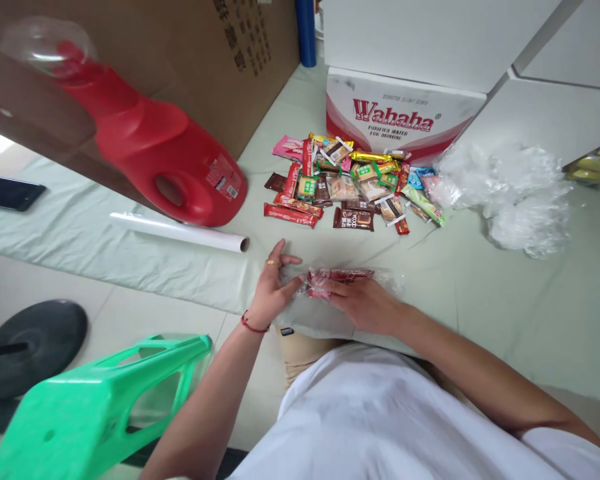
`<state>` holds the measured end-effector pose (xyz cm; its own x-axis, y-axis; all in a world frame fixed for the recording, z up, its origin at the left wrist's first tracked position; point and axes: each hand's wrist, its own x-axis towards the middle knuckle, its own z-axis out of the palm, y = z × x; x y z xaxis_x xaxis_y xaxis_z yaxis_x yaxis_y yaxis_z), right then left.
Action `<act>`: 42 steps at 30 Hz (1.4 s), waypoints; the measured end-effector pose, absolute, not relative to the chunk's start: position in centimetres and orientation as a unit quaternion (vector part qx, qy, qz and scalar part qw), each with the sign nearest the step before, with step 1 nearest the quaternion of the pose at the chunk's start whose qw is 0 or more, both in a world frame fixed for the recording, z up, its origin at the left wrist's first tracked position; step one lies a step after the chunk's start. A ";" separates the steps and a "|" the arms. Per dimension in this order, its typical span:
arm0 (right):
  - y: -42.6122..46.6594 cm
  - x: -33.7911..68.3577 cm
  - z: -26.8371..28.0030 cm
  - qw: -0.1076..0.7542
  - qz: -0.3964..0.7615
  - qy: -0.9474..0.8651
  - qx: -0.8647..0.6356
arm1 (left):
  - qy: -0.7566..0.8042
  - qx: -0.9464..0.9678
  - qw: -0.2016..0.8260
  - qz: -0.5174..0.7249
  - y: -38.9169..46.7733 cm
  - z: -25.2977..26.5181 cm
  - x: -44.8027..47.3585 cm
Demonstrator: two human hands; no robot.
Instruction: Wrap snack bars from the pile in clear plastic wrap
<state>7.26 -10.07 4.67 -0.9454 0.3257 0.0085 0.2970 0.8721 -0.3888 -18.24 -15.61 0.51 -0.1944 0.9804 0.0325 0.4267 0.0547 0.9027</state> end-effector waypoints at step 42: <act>-7.2 6.1 5.1 -0.033 0.177 -0.973 -0.144 | 0.748 0.436 0.161 0.473 -20.7 4.7 -13.6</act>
